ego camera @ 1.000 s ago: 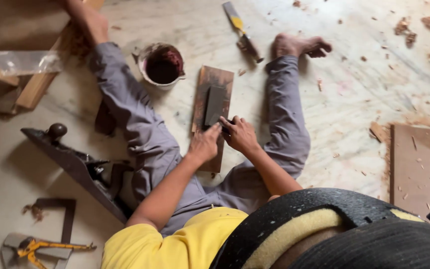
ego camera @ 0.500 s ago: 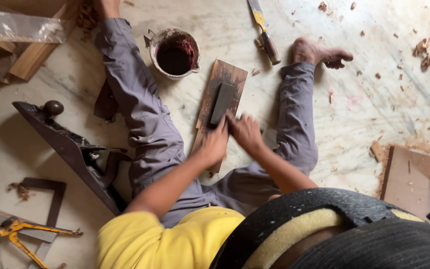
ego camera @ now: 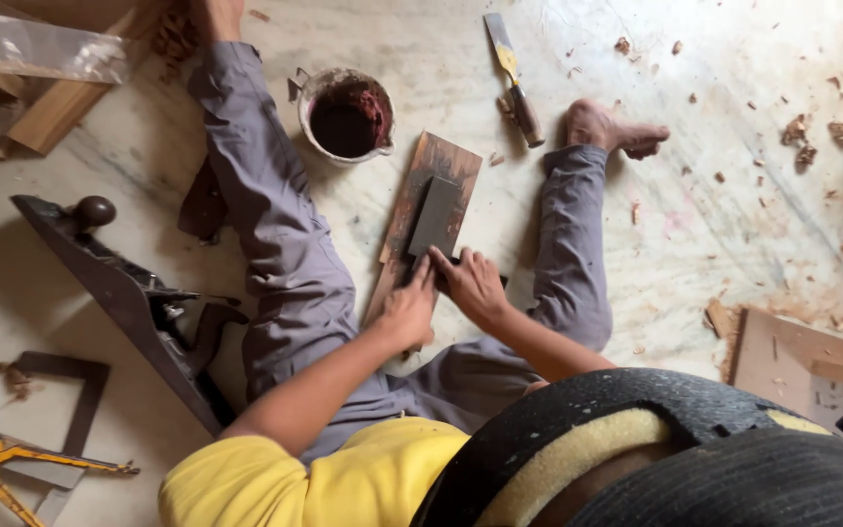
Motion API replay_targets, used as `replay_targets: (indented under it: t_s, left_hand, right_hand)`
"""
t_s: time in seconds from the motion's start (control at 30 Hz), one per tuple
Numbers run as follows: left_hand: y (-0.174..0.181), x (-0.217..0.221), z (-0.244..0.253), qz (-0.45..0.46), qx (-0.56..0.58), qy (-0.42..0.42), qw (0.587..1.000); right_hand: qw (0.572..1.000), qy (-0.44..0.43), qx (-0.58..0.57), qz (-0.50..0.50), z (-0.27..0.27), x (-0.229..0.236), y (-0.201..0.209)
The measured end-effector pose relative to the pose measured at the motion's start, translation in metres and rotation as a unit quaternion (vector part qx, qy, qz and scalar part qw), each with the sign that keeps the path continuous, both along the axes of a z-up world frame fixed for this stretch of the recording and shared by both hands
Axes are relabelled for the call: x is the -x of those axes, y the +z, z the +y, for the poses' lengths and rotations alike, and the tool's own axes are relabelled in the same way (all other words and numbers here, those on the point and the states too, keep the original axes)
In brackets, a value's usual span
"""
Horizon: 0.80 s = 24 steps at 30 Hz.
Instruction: Sharpening a small metal blade on a whetstone.
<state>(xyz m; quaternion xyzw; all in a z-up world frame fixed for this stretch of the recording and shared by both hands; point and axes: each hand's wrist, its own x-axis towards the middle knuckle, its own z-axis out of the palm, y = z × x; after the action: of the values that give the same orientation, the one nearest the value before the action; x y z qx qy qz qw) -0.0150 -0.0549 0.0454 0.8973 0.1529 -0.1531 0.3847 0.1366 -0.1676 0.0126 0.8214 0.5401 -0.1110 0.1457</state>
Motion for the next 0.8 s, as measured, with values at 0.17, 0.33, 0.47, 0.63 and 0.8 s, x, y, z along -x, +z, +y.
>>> replay_targets:
  t_s: [0.17, 0.33, 0.47, 0.63, 0.8]
  left_hand:
    - [-0.036, -0.072, 0.027, -0.045, -0.035, 0.029, 0.998]
    - [-0.024, -0.029, 0.011, -0.060, -0.037, 0.034, 0.997]
    - [0.011, -0.014, 0.014, 0.034, -0.004, -0.016, 0.999]
    - [-0.021, -0.085, 0.036, -0.016, -0.062, 0.007, 0.998]
    - [-0.010, -0.044, 0.014, 0.048, -0.011, 0.017, 0.999]
  right_hand:
    - [0.988, -0.062, -0.139, -0.035, 0.035, -0.049, 0.006]
    - [0.996, -0.076, -0.052, -0.004, 0.012, -0.040, -0.027]
    - [0.999, -0.032, 0.003, 0.028, 0.013, -0.011, 0.005]
    - [0.990, -0.088, -0.104, -0.030, 0.047, -0.061, 0.013]
    - [0.986, -0.097, -0.129, 0.042, 0.020, -0.021, 0.017]
